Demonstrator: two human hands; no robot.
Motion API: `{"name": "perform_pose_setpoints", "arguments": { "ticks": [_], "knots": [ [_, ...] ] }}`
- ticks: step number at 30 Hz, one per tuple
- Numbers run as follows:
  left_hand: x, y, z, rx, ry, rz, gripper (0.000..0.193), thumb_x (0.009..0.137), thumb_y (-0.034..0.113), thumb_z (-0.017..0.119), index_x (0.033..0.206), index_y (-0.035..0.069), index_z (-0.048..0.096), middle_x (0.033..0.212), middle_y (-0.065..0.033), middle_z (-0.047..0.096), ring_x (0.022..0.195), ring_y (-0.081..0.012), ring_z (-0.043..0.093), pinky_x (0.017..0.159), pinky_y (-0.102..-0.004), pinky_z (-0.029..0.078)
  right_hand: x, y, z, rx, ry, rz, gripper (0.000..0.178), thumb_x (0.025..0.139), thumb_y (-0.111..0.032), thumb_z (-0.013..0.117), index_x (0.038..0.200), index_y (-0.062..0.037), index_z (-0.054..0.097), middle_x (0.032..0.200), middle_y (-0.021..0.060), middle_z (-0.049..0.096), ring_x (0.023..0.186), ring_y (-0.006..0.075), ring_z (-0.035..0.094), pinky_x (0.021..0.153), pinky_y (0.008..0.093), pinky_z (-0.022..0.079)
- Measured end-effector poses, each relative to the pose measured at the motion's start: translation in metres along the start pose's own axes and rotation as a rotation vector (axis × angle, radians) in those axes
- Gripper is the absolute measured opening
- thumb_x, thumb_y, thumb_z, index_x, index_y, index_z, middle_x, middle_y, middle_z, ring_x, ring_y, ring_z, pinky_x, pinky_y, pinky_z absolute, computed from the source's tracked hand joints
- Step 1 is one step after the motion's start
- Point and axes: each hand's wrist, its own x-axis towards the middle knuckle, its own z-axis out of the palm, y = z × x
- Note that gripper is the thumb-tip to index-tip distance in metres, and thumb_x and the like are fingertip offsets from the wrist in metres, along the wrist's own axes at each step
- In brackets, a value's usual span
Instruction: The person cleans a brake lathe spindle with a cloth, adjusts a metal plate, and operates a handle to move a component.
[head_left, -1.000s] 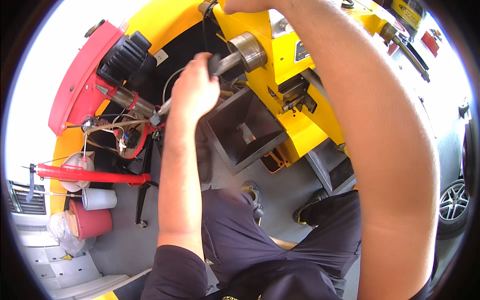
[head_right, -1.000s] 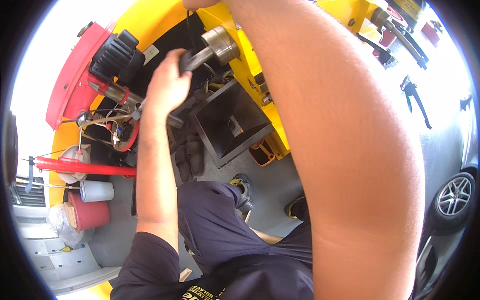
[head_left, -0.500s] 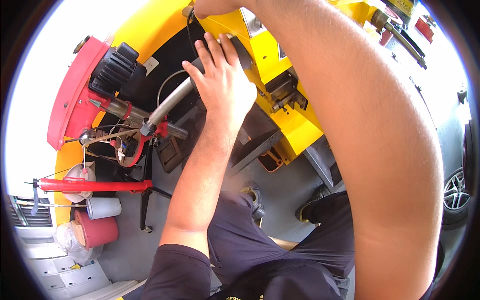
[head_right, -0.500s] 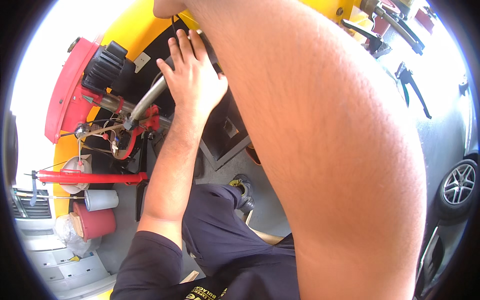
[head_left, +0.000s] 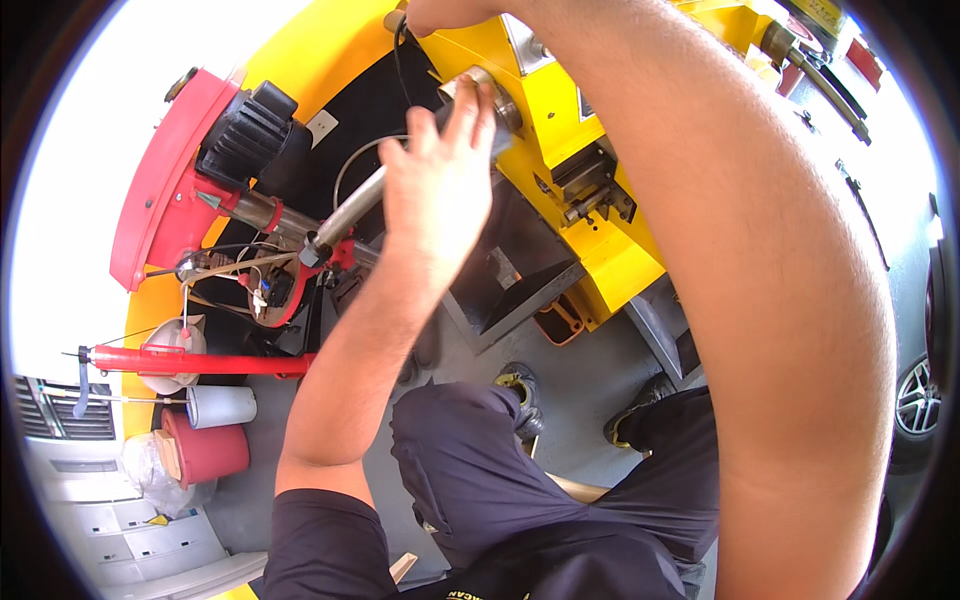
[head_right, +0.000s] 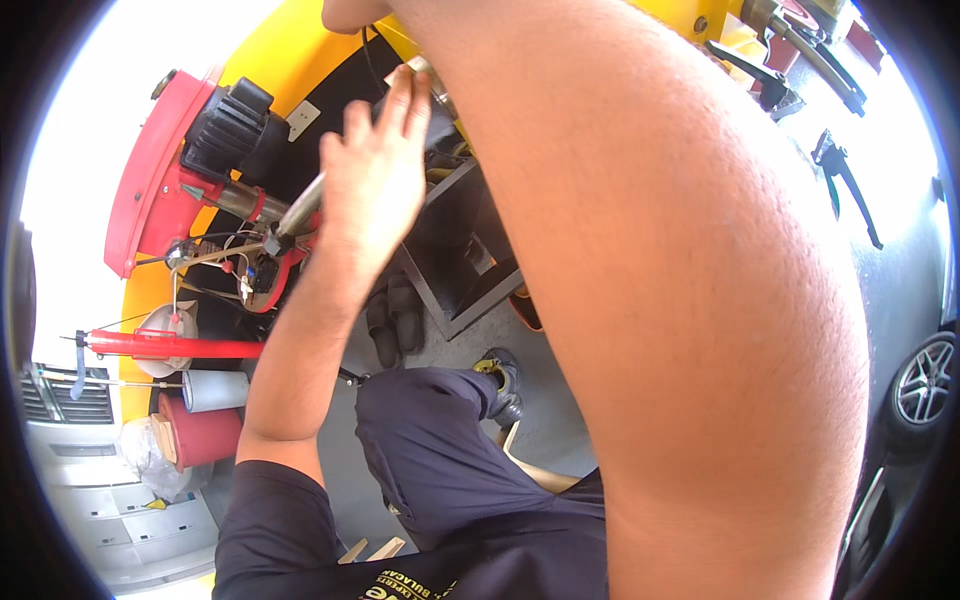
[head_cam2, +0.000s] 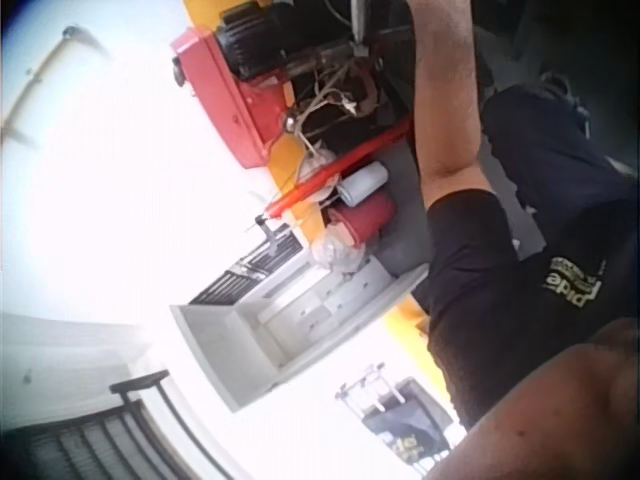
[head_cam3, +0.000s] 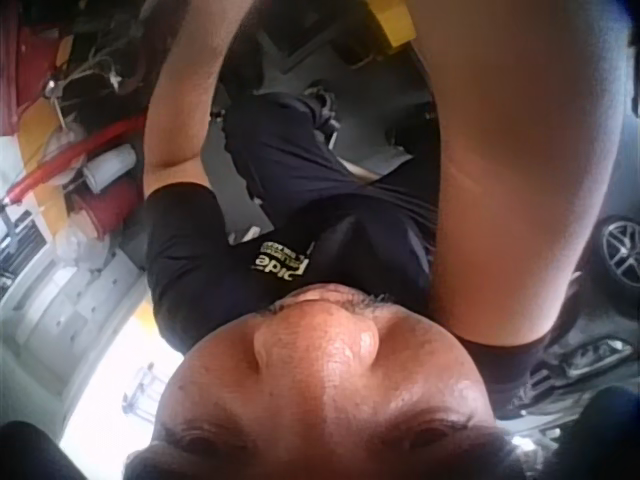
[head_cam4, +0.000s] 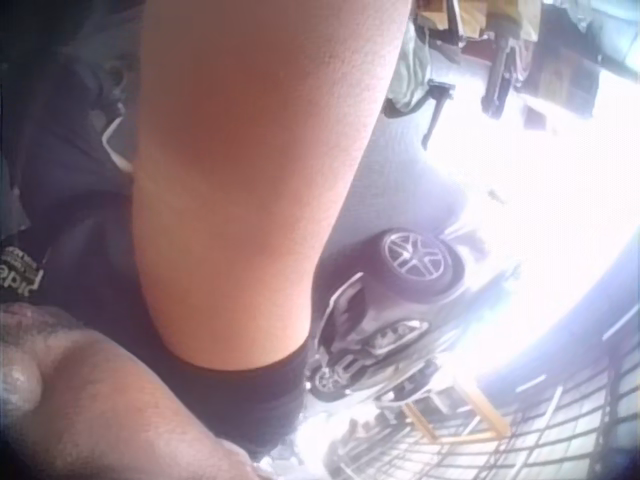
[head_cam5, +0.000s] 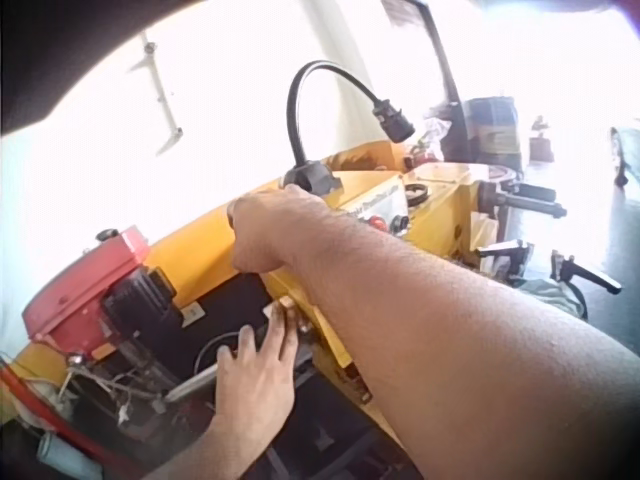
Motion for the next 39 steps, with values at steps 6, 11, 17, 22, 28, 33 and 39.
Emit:
{"name": "perform_pose_setpoints", "arguments": {
  "ticks": [6,11,17,22,28,33,39],
  "knots": [
    [0.015,-0.009,0.021,-0.016,0.009,-0.125,0.072,0.089,0.017,0.073,0.155,0.006,0.045,0.159,-0.0097,0.044,0.128,-0.0327,0.055,0.083,-0.0455,0.058,0.004,-0.006,0.002,-0.012,-0.008,0.081,0.05,0.091,-0.025,0.067,0.14,-0.0109,0.065,0.141,0.0155,0.066,0.131,0.0321,0.063,0.11,0.0423,0.05],
    [0.003,0.009,0.027,-0.176,0.169,-0.052,0.095,0.068,0.012,0.085,0.153,0.003,0.043,0.15,-0.0138,0.048,0.13,-0.0306,0.053,0.078,-0.0441,0.06,0.004,-0.003,0.001,-0.027,-0.025,0.057,0.052,0.091,-0.025,0.067,0.141,-0.0102,0.064,0.141,0.0152,0.066,0.131,0.0315,0.063,0.11,0.0425,0.05],
    [0.003,0.004,0.036,-0.345,0.2,-0.014,0.068,0.09,0.013,0.071,0.152,0.005,0.046,0.152,-0.0137,0.045,0.138,-0.0326,0.048,0.088,-0.0488,0.057,0.0,-0.006,0.001,-0.021,-0.016,0.052,0.051,0.089,-0.022,0.067,0.138,-0.009,0.066,0.14,0.0157,0.066,0.129,0.0312,0.064,0.109,0.0412,0.051],
    [-0.008,0.0,0.036,-0.24,0.253,0.137,0.064,0.093,0.016,0.069,0.154,0.014,0.048,0.155,-0.0126,0.044,0.144,-0.0372,0.044,0.097,-0.0542,0.056,-0.002,0.0,0.0,-0.005,-0.043,0.014,0.046,0.09,-0.02,0.065,0.135,-0.0093,0.069,0.139,0.0149,0.068,0.129,0.0297,0.065,0.108,0.0402,0.052],
    [0.008,-0.015,0.024,-0.302,0.184,0.02,0.075,0.077,0.025,0.086,0.144,0.011,0.056,0.155,-0.0064,0.048,0.145,-0.0348,0.045,0.106,-0.0462,0.053,-0.004,-0.001,-0.003,-0.032,-0.066,0.014,0.048,0.091,-0.024,0.069,0.137,-0.0095,0.069,0.139,0.0137,0.068,0.129,0.0278,0.065,0.109,0.0403,0.051],
    [0.004,-0.016,0.03,-0.292,0.199,0.133,0.08,0.076,0.026,0.087,0.147,0.013,0.054,0.154,-0.0053,0.048,0.147,-0.0307,0.042,0.106,-0.044,0.051,-0.004,-0.004,-0.003,-0.015,-0.06,0.037,0.05,0.089,-0.026,0.072,0.137,-0.0095,0.069,0.139,0.014,0.068,0.129,0.0282,0.065,0.108,0.0405,0.052],
    [0.003,-0.016,0.039,-0.245,0.233,0.242,0.064,0.086,0.021,0.079,0.146,0.015,0.058,0.154,-0.0073,0.049,0.143,-0.0278,0.045,0.105,-0.0413,0.051,0.0,-0.001,-0.003,-0.047,-0.083,-0.013,0.048,0.088,-0.027,0.074,0.132,-0.0071,0.072,0.136,0.0157,0.069,0.127,0.0297,0.066,0.107,0.0411,0.052]
  ]
}}
